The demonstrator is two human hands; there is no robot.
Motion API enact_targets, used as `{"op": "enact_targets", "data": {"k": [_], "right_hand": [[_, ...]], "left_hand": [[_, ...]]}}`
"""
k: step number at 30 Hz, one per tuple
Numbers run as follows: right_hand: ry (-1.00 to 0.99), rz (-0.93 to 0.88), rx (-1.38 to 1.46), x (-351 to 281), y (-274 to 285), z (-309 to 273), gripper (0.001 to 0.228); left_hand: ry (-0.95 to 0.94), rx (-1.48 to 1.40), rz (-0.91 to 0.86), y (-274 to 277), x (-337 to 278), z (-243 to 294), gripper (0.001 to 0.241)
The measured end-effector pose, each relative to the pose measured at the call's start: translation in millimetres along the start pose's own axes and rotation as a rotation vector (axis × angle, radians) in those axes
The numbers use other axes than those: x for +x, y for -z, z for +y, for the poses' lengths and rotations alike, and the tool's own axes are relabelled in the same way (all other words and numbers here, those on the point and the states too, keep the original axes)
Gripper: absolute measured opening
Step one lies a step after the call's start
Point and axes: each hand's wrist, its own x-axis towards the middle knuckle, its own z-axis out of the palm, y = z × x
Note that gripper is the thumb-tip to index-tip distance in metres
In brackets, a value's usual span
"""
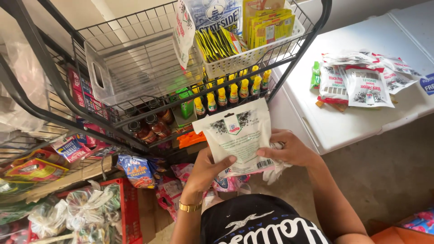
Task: Wiping down and cleaning individual packets of black pepper and other spices using a white cloth.
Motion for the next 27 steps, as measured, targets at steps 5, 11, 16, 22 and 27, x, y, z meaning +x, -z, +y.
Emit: {"op": "enact_targets", "data": {"k": [5,11,16,22,27], "right_hand": [[0.133,-0.059,-0.035,24,-15,-17,0.034],[0.095,0.539,-0.264,31,-67,-50,0.042],[0.543,0.629,-0.552,36,-148,-65,0.039],[0.453,0.494,-0.655,25,-163,-51,0.036],[0.454,0.462,-0.605,26,-162,-57,0.033]], "left_hand": [[-0.012,0.088,0.091,13,6,-1,0.051],[-0.132,-0.289,0.297,14,16,8,0.059],[0.074,-0.466,0.256,12,14,1,0.068],[0.029,-0.448,0.223,27,2,-20,0.071],[-0.025,-0.37,0.234,29,-7,-23,0.065]]}}
